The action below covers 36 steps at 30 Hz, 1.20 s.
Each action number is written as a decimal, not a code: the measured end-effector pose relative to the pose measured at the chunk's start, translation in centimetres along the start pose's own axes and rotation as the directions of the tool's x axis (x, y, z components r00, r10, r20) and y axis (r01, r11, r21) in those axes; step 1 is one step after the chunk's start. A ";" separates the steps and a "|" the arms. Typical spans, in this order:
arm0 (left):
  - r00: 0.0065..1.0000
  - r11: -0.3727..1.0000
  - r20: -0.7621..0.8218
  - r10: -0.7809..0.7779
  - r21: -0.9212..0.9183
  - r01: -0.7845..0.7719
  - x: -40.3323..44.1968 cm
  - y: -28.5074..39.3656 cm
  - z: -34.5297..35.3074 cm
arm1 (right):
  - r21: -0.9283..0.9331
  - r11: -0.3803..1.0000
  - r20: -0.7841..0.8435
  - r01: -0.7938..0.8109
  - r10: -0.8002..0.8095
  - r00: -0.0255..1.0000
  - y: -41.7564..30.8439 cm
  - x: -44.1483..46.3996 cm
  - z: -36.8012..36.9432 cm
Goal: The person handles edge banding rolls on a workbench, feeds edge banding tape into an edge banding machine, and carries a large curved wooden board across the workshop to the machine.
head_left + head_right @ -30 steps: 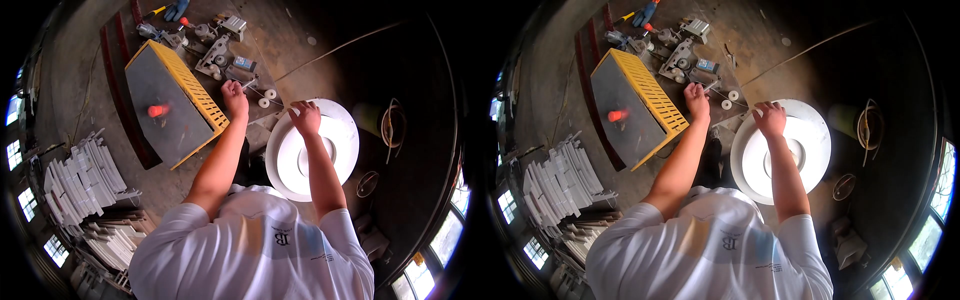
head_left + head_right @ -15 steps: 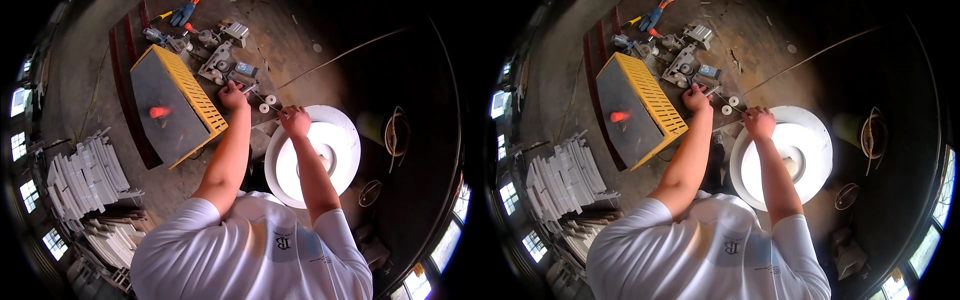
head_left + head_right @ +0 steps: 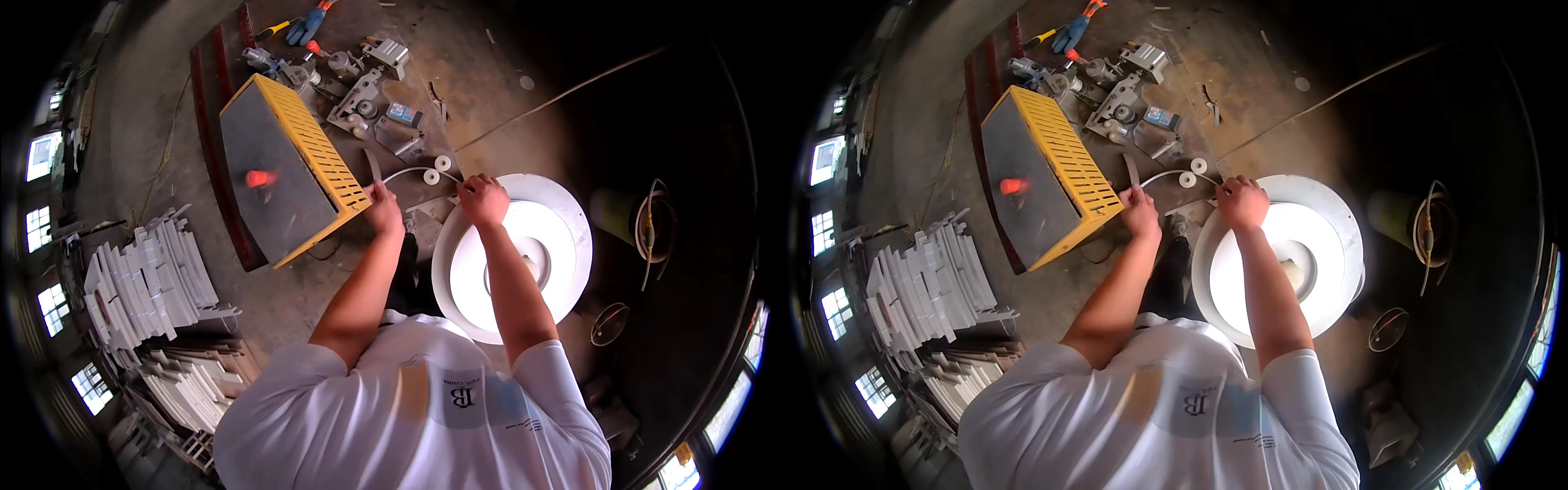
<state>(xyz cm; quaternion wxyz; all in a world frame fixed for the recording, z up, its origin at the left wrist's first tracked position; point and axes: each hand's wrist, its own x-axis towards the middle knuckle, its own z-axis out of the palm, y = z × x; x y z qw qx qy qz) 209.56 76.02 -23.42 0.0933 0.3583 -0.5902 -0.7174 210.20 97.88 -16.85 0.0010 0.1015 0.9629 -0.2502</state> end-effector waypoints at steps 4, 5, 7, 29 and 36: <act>0.966 0.971 0.185 -0.182 0.188 0.147 -8.5 3.5 -6.8 | 0.003 1.000 -0.005 0.006 -0.006 1.000 0.1 0.0 -0.2; 0.943 0.949 0.247 -0.222 0.278 0.151 -9.6 3.6 -9.5 | 0.009 1.000 -0.006 0.015 -0.015 1.000 0.1 0.1 -0.2; 0.873 0.858 0.477 -0.102 0.486 -0.165 -10.8 3.3 -15.8 | 0.002 1.000 -0.010 0.024 -0.024 1.000 -0.4 0.2 -0.3; 0.893 0.963 0.443 0.080 -0.266 0.045 1.0 5.2 4.0 | -0.129 0.989 -0.017 0.069 -0.072 0.997 4.6 -1.0 -3.7; 0.886 0.971 0.448 0.119 -0.239 -0.010 2.6 5.8 5.8 | -0.065 0.984 -0.049 0.166 -0.169 0.984 3.9 -0.3 -2.4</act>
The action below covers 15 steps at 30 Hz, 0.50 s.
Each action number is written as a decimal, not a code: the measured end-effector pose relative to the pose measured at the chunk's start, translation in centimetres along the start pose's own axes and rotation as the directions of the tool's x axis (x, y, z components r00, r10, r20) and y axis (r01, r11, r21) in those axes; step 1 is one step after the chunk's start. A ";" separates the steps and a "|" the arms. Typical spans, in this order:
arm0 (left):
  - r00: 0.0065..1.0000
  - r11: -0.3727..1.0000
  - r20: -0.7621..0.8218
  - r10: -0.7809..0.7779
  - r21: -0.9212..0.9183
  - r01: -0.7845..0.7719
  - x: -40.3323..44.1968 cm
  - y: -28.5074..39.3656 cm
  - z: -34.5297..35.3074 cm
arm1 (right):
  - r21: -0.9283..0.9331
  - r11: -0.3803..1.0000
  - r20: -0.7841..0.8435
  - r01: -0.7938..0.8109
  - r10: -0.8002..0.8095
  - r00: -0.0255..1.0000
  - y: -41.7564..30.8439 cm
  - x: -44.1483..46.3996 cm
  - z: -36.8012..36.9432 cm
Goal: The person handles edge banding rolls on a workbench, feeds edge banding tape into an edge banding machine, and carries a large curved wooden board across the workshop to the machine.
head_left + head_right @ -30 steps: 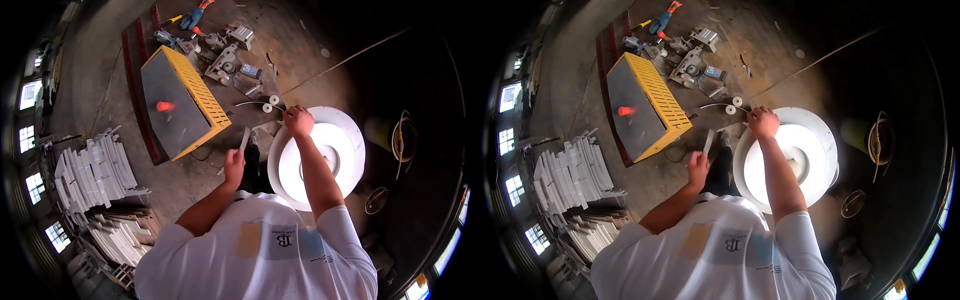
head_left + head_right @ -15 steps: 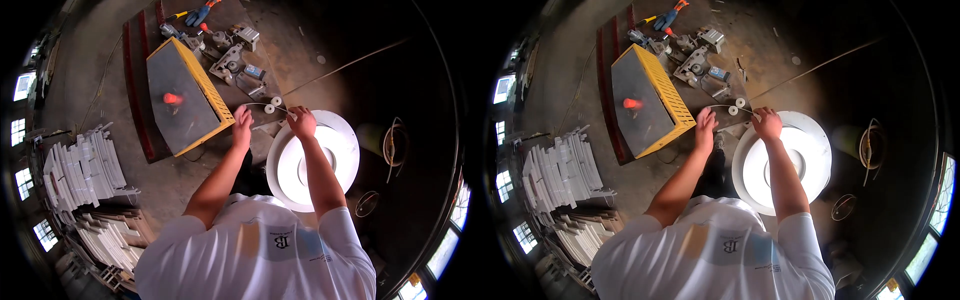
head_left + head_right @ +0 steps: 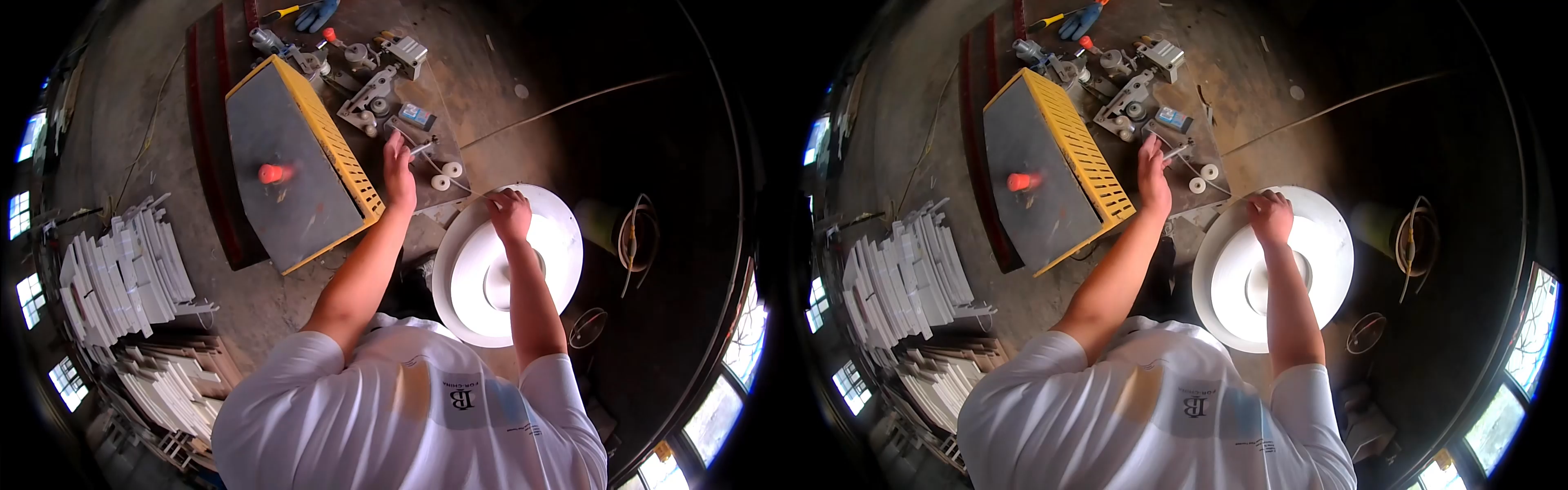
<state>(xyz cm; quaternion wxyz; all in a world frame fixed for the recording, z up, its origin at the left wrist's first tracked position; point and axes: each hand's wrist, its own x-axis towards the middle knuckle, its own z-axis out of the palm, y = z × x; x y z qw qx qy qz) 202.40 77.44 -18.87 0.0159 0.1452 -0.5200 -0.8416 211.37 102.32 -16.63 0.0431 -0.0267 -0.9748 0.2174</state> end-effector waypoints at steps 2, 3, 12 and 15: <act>1.000 1.000 -0.019 -0.010 0.006 0.010 0.3 0.1 0.3 | 0.026 0.999 0.018 0.031 -0.031 0.999 -1.2 0.5 0.0; 0.999 1.000 -0.026 -0.019 0.012 0.020 0.4 0.1 0.4 | 0.040 0.999 0.026 0.027 -0.028 0.999 -1.8 0.7 0.2; 0.998 0.995 -0.060 -0.002 0.096 0.008 0.6 0.7 1.6 | 0.081 0.997 0.100 -0.004 -0.004 0.995 -5.1 2.3 2.1; 0.997 0.979 -0.038 0.064 0.196 -0.056 0.5 0.4 1.0 | 0.086 0.996 0.098 0.012 -0.020 0.995 -4.6 2.1 0.7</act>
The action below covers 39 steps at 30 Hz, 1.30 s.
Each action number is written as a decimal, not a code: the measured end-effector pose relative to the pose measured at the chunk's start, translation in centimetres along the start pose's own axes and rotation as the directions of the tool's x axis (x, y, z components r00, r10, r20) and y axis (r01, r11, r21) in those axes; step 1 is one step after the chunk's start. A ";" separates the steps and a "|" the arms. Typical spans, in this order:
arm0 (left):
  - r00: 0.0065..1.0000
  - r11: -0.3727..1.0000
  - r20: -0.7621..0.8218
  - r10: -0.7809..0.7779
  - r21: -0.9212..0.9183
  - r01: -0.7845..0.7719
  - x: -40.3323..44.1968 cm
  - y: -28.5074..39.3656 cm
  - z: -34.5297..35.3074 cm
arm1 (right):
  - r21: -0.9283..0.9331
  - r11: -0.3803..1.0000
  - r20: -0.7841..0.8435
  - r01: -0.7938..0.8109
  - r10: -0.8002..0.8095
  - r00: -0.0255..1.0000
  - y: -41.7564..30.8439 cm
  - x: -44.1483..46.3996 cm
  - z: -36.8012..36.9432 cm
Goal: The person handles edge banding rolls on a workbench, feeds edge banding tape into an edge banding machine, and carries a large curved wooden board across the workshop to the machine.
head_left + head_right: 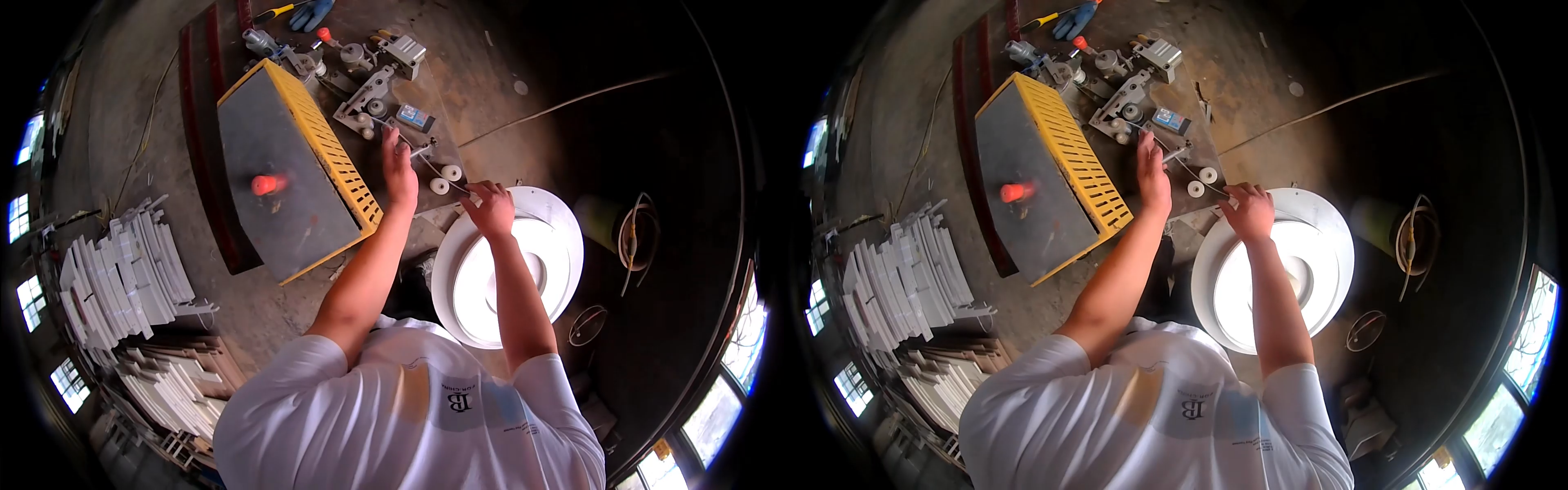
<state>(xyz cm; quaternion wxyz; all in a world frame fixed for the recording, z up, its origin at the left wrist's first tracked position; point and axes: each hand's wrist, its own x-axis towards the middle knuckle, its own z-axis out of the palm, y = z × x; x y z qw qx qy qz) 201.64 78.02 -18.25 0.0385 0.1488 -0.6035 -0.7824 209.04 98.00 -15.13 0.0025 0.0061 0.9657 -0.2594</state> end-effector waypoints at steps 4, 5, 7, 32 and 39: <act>0.990 0.966 0.054 0.129 0.219 -0.137 -2.9 0.3 -1.1 | 0.009 1.000 -0.055 0.022 -0.021 0.998 -1.3 0.7 -2.5; 0.981 0.944 0.122 0.150 0.279 -0.179 -4.2 0.0 -2.0 | 0.045 0.998 -0.109 0.042 -0.037 0.993 -2.3 1.4 -3.1; 0.980 0.958 0.199 -0.002 0.280 -0.055 -8.4 2.4 -3.6 | 0.051 0.996 -0.146 0.071 -0.063 0.987 -4.7 3.5 -3.6; 0.952 0.563 0.295 -0.082 0.802 -0.200 -18.6 -8.3 -33.2 | -0.358 0.902 0.603 0.241 0.026 0.797 -15.1 18.0 5.3; 0.938 0.494 0.342 -0.050 0.825 -0.274 -17.9 -9.3 -34.2 | -0.430 0.892 0.471 0.136 0.093 0.877 -15.6 17.1 4.8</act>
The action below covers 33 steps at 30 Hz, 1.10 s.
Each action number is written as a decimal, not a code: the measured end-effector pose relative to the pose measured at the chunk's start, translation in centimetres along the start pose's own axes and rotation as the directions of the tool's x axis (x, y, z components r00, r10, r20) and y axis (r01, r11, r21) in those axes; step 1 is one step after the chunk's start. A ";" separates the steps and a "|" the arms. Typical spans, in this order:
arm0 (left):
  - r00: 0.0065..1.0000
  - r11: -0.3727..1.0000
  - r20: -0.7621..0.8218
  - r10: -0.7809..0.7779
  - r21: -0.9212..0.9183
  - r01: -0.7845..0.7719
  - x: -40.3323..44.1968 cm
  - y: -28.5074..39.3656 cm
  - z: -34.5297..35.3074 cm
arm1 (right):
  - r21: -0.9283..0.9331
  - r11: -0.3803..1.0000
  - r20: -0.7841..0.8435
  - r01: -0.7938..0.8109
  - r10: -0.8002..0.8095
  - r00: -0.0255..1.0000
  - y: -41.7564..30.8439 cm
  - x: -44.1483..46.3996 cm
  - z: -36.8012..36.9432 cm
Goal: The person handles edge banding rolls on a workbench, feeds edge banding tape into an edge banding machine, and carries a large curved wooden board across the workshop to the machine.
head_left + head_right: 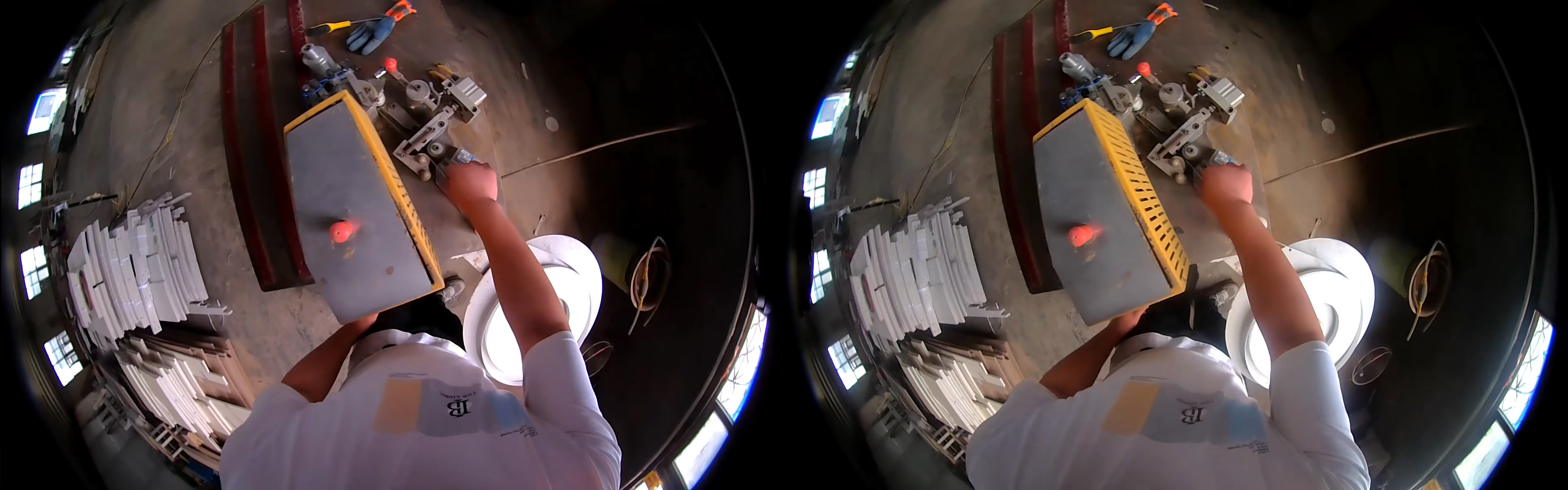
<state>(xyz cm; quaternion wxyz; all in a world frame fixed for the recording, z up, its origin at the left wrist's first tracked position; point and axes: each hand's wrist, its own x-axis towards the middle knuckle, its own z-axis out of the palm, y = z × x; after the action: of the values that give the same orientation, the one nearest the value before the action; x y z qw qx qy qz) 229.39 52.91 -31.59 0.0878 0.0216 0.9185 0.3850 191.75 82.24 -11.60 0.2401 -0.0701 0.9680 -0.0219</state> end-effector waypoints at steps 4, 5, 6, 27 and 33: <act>0.977 0.985 0.139 -0.162 -0.030 0.168 0.1 1.4 -3.3 | 0.148 0.975 -0.455 0.167 -0.083 0.887 1.2 -3.5 0.3; 0.947 0.964 0.199 -0.254 -0.028 0.264 -0.3 1.2 -4.0 | 0.200 0.955 -0.561 0.221 -0.073 0.825 1.4 -5.0 0.4; 0.932 0.944 0.167 -0.322 -0.018 0.330 -0.9 0.5 -3.8 | 0.242 0.927 -0.624 0.288 -0.078 0.777 1.5 -6.8 0.2; 0.782 0.781 -0.070 -0.619 -0.157 0.604 -39.8 1.2 -3.5 | 0.829 0.414 0.088 0.376 -0.761 0.643 -6.8 -39.8 25.6; 0.819 0.826 -0.138 -0.557 0.004 0.563 -45.3 -0.6 -1.8 | 0.641 0.521 0.253 0.563 -0.837 0.486 -11.0 -38.2 26.0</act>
<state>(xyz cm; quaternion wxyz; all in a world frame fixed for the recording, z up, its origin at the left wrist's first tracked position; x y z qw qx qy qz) 273.62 46.34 -24.21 0.1363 -0.2725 0.8962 0.3224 238.73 76.75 -16.12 0.4760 -0.4151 0.6980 -0.3375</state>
